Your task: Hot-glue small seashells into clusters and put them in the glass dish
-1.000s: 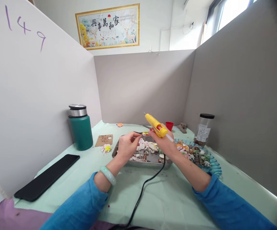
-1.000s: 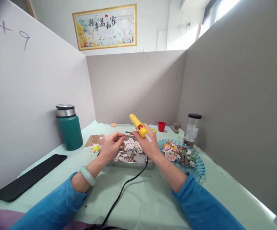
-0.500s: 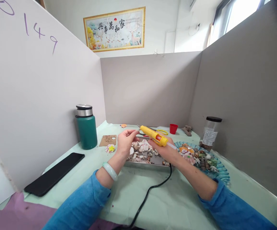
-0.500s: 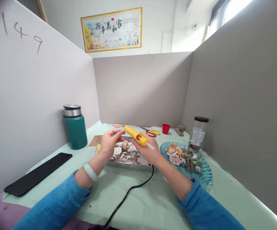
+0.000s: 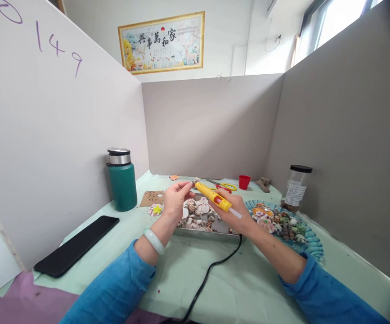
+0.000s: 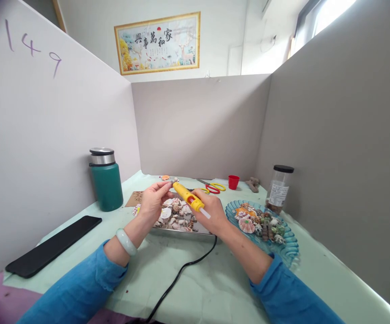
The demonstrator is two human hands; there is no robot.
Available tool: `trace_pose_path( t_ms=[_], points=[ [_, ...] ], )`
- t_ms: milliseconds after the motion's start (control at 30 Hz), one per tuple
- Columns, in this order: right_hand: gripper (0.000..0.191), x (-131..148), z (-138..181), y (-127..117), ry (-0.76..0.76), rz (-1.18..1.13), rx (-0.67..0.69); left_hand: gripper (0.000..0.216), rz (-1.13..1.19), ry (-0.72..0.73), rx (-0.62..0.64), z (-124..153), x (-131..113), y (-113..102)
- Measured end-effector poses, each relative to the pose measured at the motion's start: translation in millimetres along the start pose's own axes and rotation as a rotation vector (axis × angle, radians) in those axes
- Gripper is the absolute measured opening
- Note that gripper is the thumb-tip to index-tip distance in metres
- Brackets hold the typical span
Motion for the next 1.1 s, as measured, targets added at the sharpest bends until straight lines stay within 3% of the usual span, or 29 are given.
trace_pose_path(
  t_ms=[667,1100],
  points=[
    [0.019,4.4,1.2,-0.6,-0.140,0.078,-0.006,0.028,0.037,-0.018,-0.009,-2.7,4.0,-2.5],
    [0.019,2.2,1.2,-1.8,-0.132,0.097,-0.019,0.027,0.042,-0.023,0.044,-1.3,5.0,0.8]
  ],
)
Point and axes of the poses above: each hand's wrist, its own z-axis away from the middle knuckle, its own y-axis out of the palm, x = y × z, the point moved 8 cm from there along -z, towards the middle knuckle, and after that the axes turned 8 degrees about -x, right-handed, at the moved point
